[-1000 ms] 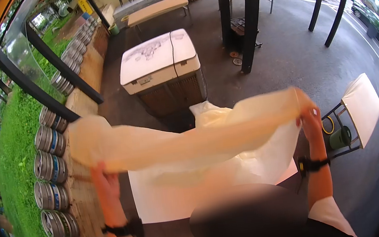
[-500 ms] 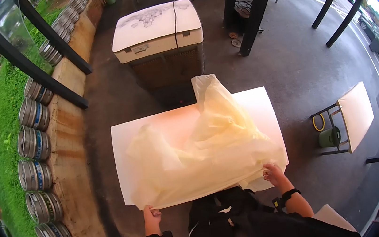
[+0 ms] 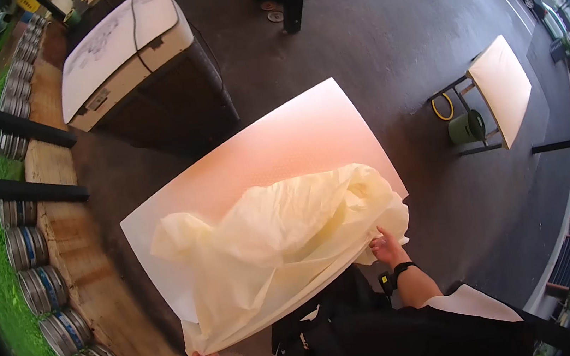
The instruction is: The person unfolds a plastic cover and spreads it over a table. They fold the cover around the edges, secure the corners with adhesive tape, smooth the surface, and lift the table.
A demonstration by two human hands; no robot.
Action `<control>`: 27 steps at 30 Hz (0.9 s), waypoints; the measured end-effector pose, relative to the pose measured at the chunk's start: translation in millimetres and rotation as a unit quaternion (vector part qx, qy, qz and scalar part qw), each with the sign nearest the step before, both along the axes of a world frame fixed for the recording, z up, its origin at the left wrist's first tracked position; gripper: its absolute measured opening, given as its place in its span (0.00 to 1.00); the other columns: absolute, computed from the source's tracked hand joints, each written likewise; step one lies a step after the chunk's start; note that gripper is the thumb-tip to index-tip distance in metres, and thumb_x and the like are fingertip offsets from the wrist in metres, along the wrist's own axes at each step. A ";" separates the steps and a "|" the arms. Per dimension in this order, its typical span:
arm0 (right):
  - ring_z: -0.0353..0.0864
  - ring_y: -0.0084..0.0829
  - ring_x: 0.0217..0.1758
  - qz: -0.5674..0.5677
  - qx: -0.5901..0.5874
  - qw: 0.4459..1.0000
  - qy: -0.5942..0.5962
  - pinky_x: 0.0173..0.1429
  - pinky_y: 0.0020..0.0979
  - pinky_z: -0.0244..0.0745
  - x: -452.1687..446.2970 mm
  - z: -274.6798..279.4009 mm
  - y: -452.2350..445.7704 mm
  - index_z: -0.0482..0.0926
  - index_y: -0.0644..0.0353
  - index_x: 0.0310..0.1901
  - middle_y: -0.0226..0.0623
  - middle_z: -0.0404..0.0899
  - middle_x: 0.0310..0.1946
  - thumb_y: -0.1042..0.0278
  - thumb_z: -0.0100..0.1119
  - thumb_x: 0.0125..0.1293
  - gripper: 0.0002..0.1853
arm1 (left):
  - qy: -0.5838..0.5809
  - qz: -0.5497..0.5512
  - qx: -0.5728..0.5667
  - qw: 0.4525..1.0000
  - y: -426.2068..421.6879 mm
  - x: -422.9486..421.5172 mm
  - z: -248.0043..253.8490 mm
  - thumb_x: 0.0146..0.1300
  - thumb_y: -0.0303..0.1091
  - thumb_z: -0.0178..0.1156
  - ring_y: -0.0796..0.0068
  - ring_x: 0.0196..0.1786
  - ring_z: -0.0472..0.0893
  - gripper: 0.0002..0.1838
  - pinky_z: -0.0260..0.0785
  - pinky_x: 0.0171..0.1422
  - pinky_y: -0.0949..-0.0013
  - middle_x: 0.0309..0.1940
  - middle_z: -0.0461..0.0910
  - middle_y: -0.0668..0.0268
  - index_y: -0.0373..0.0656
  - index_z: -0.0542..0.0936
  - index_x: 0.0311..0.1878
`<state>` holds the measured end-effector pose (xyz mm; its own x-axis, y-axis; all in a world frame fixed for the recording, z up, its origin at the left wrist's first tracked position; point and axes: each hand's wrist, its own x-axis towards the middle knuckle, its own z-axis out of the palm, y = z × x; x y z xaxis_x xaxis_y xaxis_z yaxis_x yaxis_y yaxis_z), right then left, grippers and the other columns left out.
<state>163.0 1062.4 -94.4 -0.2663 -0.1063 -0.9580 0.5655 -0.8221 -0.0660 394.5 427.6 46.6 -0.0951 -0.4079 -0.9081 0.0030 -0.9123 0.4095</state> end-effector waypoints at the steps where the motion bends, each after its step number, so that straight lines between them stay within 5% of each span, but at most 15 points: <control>1: 0.75 0.26 0.27 -0.016 -0.016 1.000 -0.014 0.23 0.23 0.66 6.4 -9.4 5.2 0.71 0.55 0.47 0.29 0.71 0.26 0.52 0.65 0.66 0.19 | -0.015 -0.006 -0.007 1.000 -0.2 -2.6 0.9 0.64 0.34 0.50 0.80 0.17 0.66 0.07 0.56 0.20 0.76 0.22 0.75 0.72 0.45 0.77 0.37; 6: 0.75 0.26 0.25 -0.114 -0.028 0.991 -0.062 0.23 0.22 0.69 37.1 -59.5 9.9 0.75 0.53 0.49 0.31 0.79 0.32 0.50 0.63 0.67 0.18 | -0.123 -0.098 -0.062 0.986 3.4 -7.0 10.4 0.61 0.31 0.54 0.76 0.27 0.73 0.07 0.65 0.31 0.72 0.28 0.78 0.69 0.43 0.78 0.41; 8: 0.75 0.25 0.25 -0.078 0.063 0.995 -0.006 0.23 0.22 0.68 12.1 -61.3 -3.7 0.75 0.53 0.50 0.29 0.79 0.32 0.51 0.60 0.69 0.17 | -0.164 -0.200 -0.114 0.959 3.9 -18.3 11.9 0.61 0.30 0.56 0.75 0.31 0.76 0.08 0.69 0.36 0.71 0.31 0.79 0.68 0.42 0.78 0.43; 12: 0.82 0.26 0.31 -0.017 0.044 0.984 0.169 0.29 0.24 0.79 -153.9 -66.2 -18.1 0.79 0.52 0.47 0.29 0.82 0.35 0.60 0.53 0.73 0.09 | -0.155 -0.498 -0.367 0.770 -23.1 -138.8 23.0 0.59 0.27 0.60 0.72 0.39 0.81 0.11 0.75 0.45 0.67 0.36 0.82 0.65 0.40 0.79 0.46; 13: 0.82 0.29 0.32 0.042 0.110 0.970 0.212 0.29 0.24 0.79 -215.7 -120.8 -8.5 0.79 0.53 0.46 0.31 0.82 0.35 0.62 0.50 0.73 0.09 | -0.142 -0.532 -0.432 0.714 -28.7 -207.4 47.7 0.58 0.29 0.61 0.69 0.42 0.81 0.11 0.75 0.48 0.66 0.38 0.82 0.63 0.40 0.79 0.46; 14: 0.82 0.31 0.37 -0.039 0.060 0.974 0.216 0.31 0.26 0.80 -295.8 -33.8 -36.6 0.78 0.54 0.47 0.34 0.82 0.37 0.64 0.49 0.73 0.09 | -0.085 -0.503 -0.483 0.712 -58.2 -263.7 46.1 0.59 0.32 0.63 0.68 0.42 0.82 0.12 0.75 0.48 0.66 0.38 0.82 0.62 0.41 0.80 0.46; 15: 0.82 0.32 0.40 -0.054 0.031 0.941 0.332 0.33 0.30 0.81 -360.2 24.5 -48.9 0.78 0.55 0.48 0.35 0.81 0.40 0.64 0.50 0.73 0.09 | -0.061 -0.494 -0.605 0.621 -81.1 -325.8 71.2 0.58 0.35 0.64 0.66 0.41 0.82 0.14 0.75 0.47 0.64 0.39 0.83 0.61 0.40 0.80 0.45; 16: 0.81 0.33 0.42 -0.104 0.038 0.926 0.362 0.38 0.34 0.81 -406.4 115.6 -69.7 0.77 0.56 0.49 0.35 0.81 0.42 0.63 0.51 0.73 0.10 | -0.123 -0.476 -0.636 0.595 -119.1 -391.1 92.6 0.57 0.40 0.67 0.64 0.42 0.82 0.18 0.75 0.46 0.62 0.39 0.84 0.60 0.39 0.80 0.46; 17: 0.81 0.33 0.42 -0.088 0.028 0.772 0.629 0.43 0.35 0.79 -411.5 198.5 -96.4 0.77 0.57 0.47 0.35 0.82 0.40 0.63 0.53 0.72 0.10 | 0.133 -0.445 -0.631 0.621 -145.7 -424.2 138.2 0.61 0.39 0.63 0.62 0.43 0.82 0.17 0.73 0.49 0.59 0.42 0.83 0.58 0.38 0.79 0.47; 18: 0.80 0.32 0.38 -0.033 -0.035 0.757 0.651 0.46 0.34 0.77 -448.6 235.1 -68.8 0.78 0.57 0.46 0.36 0.82 0.38 0.62 0.55 0.72 0.09 | 0.530 -0.359 -0.405 0.653 -172.7 -457.4 183.7 0.65 0.39 0.59 0.60 0.45 0.81 0.16 0.72 0.51 0.57 0.45 0.83 0.56 0.36 0.79 0.49; 19: 0.80 0.31 0.38 0.010 -0.006 0.656 0.755 0.45 0.33 0.79 -433.0 292.0 -76.9 0.79 0.60 0.47 0.38 0.81 0.41 0.63 0.51 0.74 0.11 | 0.704 -0.343 -0.187 0.593 -197.4 -490.9 230.6 0.69 0.39 0.55 0.58 0.47 0.80 0.16 0.70 0.54 0.55 0.48 0.83 0.54 0.35 0.78 0.51; 21: 0.79 0.31 0.38 -0.029 0.157 0.732 0.663 0.46 0.34 0.79 -388.6 337.4 -59.1 0.78 0.62 0.54 0.43 0.81 0.48 0.62 0.51 0.74 0.15 | 0.691 -0.284 -0.214 0.629 -186.7 -433.9 264.7 0.71 0.41 0.53 0.60 0.35 0.76 0.17 0.69 0.42 0.57 0.37 0.79 0.58 0.36 0.77 0.49; 23: 0.81 0.31 0.42 0.118 -0.005 0.670 0.733 0.51 0.35 0.79 -344.7 335.0 -59.0 0.74 0.65 0.60 0.45 0.80 0.53 0.60 0.50 0.74 0.20 | 0.653 -0.218 -0.263 0.676 -160.3 -364.4 273.0 0.71 0.43 0.52 0.62 0.29 0.73 0.17 0.68 0.35 0.59 0.32 0.77 0.61 0.38 0.77 0.48; 24: 0.79 0.28 0.36 0.047 0.147 0.752 0.641 0.45 0.33 0.78 -326.1 320.3 -81.2 0.74 0.63 0.58 0.39 0.81 0.45 0.61 0.53 0.72 0.19 | 0.607 -0.185 -0.288 0.718 -152.6 -329.3 249.4 0.71 0.43 0.52 0.63 0.29 0.73 0.16 0.68 0.34 0.60 0.31 0.77 0.61 0.39 0.77 0.47; 27: 0.77 0.22 0.25 0.191 0.281 0.792 0.508 0.28 0.25 0.73 -287.0 221.5 -81.9 0.74 0.62 0.57 0.30 0.81 0.33 0.64 0.55 0.69 0.18 | 0.372 -0.091 -0.285 0.879 -135.8 -252.4 147.8 0.71 0.44 0.53 0.66 0.27 0.72 0.14 0.67 0.32 0.62 0.30 0.78 0.63 0.41 0.78 0.44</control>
<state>-123.9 980.5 127.1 -0.9807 0.0016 -0.1953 0.1869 -0.2832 -0.9407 142.1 291.9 194.4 -0.6862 -0.6932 -0.2204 0.3388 -0.5726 0.7465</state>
